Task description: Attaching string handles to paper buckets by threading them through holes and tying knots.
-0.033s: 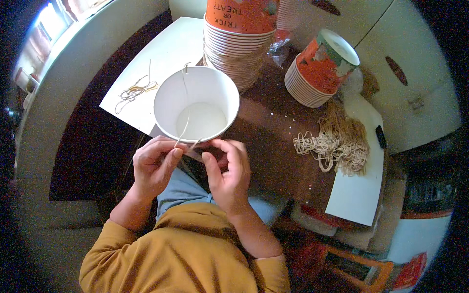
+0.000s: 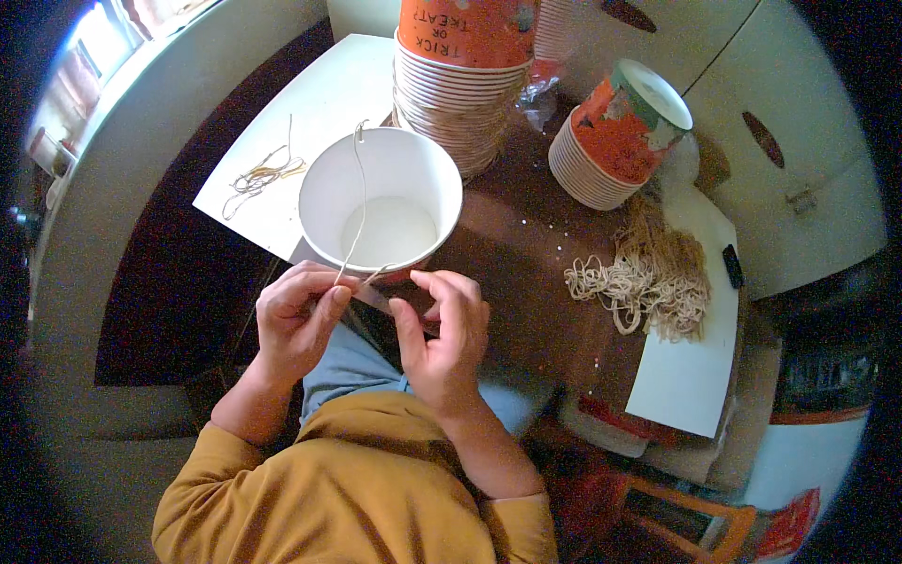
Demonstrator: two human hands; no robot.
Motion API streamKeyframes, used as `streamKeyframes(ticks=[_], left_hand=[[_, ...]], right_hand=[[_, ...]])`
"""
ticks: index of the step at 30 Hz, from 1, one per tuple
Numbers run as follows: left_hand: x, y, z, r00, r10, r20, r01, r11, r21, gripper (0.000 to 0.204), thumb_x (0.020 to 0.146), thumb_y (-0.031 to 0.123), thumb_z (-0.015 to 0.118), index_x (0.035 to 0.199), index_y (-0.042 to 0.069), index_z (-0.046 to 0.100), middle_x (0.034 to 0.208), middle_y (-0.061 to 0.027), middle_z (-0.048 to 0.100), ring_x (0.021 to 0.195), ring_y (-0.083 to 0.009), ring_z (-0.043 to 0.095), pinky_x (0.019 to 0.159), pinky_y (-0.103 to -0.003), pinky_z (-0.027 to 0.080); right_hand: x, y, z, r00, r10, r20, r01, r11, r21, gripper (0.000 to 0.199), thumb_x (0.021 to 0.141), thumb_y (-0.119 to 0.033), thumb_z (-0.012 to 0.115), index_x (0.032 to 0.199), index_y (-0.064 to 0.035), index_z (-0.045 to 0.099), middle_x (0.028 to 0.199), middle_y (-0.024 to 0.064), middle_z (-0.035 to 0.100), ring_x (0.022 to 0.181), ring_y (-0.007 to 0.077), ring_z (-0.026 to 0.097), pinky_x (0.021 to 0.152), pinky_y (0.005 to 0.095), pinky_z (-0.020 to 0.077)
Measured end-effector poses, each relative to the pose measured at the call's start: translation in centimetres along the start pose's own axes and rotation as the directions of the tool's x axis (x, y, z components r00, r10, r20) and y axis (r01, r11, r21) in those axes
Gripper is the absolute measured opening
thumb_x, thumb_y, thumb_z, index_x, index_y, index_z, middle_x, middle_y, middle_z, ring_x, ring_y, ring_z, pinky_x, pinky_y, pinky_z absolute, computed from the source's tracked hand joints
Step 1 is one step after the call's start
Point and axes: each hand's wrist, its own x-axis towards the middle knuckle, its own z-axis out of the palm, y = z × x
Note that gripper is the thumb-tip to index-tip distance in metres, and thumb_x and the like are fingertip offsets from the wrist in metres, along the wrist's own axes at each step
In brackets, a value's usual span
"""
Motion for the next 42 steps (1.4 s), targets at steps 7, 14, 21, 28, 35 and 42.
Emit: streamKeyframes(ticks=[7, 14, 21, 28, 35, 42], left_hand=[[-0.1, 1.0, -0.2, 0.987, 0.163, 0.006, -0.162, 0.984, 0.079, 0.012, 0.076, 0.000, 0.074, 0.084, 0.002, 0.066, 0.079, -0.0087, 0.061, 0.065, -0.0161, 0.060, 0.055, -0.026, 0.048], [0.4, 2.3, -1.6, 0.979, 0.204, 0.011, -0.201, 0.973, -0.116, 0.014, 0.077, -0.004, 0.069, 0.074, 0.002, 0.057, 0.074, -0.0092, 0.056, 0.066, -0.0180, 0.054, 0.058, -0.027, 0.043], [1.4, -0.7, -0.4, 0.983, 0.020, 0.183, 0.140, 0.565, -0.813, 0.020, 0.088, 0.011, 0.064, 0.072, 0.004, 0.054, 0.075, -0.0057, 0.054, 0.070, -0.0159, 0.046, 0.065, -0.029, 0.037], [3.2, -2.0, -1.0, 0.919, 0.257, 0.299, 0.150, 0.473, -0.868, 0.022, 0.085, 0.010, 0.066, 0.067, 0.002, 0.056, 0.069, -0.0049, 0.052, 0.066, -0.0154, 0.043, 0.062, -0.031, 0.035], [3.8, -1.4, -3.1, 0.914, 0.351, 0.204, -0.185, 0.807, -0.560, 0.022, 0.081, 0.019, 0.064, 0.081, -0.003, 0.066, 0.089, -0.0146, 0.064, 0.083, -0.0234, 0.059, 0.078, -0.034, 0.047], [8.8, -2.4, -4.8, 0.985, -0.009, 0.171, 0.111, 0.795, -0.596, 0.084, 0.090, 0.053, 0.053, 0.150, 0.005, 0.020, 0.146, -0.0183, 0.036, 0.130, -0.0265, 0.041, 0.109, -0.040, 0.029]], right_hand=[[0.9, 0.5, 1.9, 0.872, -0.488, -0.037, 0.479, 0.866, -0.141, 0.021, 0.077, -0.019, 0.072, 0.096, -0.0139, 0.063, 0.107, 0.0056, 0.060, 0.089, 0.0239, 0.056, 0.077, 0.0400, 0.0399], [1.4, 0.8, 1.4, 0.864, -0.503, 0.004, 0.498, 0.855, -0.143, 0.014, 0.074, -0.019, 0.072, 0.083, -0.0157, 0.063, 0.098, 0.0022, 0.060, 0.090, 0.0236, 0.056, 0.079, 0.0404, 0.0383], [1.4, -0.7, -1.0, 0.897, -0.383, 0.220, 0.423, 0.888, -0.181, 0.016, 0.072, -0.020, 0.075, 0.084, -0.0158, 0.066, 0.096, -0.0002, 0.060, 0.090, 0.0236, 0.053, 0.078, 0.0396, 0.0378], [10.4, -1.7, -5.3, 0.911, -0.289, 0.293, 0.387, 0.845, -0.369, 0.055, 0.071, -0.021, 0.077, 0.119, -0.0019, 0.057, 0.120, 0.0168, 0.054, 0.112, 0.0318, 0.053, 0.096, 0.0410, 0.0433], [15.4, 2.8, -4.9, 0.864, 0.115, 0.489, 0.146, 0.873, -0.464, 0.018, 0.080, -0.018, 0.061, 0.091, -0.0043, 0.066, 0.089, 0.0206, 0.065, 0.083, 0.0398, 0.063, 0.073, 0.0456, 0.0505], [13.9, -4.5, -7.1, 0.564, -0.807, 0.177, 0.802, 0.484, -0.349, 0.031, 0.090, -0.019, 0.056, 0.117, -0.0040, 0.061, 0.117, 0.0170, 0.061, 0.099, 0.0322, 0.061, 0.085, 0.0416, 0.0490]])
